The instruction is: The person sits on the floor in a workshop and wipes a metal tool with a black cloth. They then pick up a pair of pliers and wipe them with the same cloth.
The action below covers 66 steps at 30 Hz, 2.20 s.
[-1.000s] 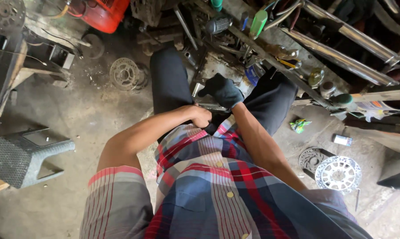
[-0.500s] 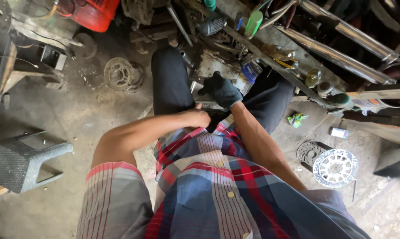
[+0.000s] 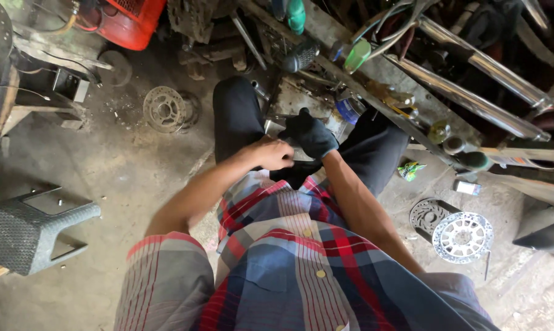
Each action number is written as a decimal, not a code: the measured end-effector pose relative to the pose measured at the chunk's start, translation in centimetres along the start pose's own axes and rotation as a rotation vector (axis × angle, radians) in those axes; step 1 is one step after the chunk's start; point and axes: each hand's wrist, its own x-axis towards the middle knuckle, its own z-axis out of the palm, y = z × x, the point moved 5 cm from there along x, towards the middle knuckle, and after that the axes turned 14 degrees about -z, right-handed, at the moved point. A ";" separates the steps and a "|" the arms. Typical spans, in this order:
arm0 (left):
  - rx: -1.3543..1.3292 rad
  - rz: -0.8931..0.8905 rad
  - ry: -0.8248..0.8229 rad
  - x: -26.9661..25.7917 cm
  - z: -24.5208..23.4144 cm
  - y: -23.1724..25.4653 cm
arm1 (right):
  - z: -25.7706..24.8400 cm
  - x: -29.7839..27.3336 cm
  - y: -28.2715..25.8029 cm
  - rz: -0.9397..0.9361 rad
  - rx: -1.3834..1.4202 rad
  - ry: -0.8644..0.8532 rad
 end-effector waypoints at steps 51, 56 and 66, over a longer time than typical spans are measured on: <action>-0.257 -0.202 0.604 -9.5 -5.8 9.4 | -17.2 5.6 -16.0 -0.151 -0.733 0.056; -0.286 -0.192 0.538 -7.5 -4.0 7.3 | -17.7 7.3 -13.8 -0.066 -0.653 -0.019; -0.524 0.101 0.133 -13.0 -20.1 9.6 | -24.4 14.8 -8.4 0.078 -0.561 0.130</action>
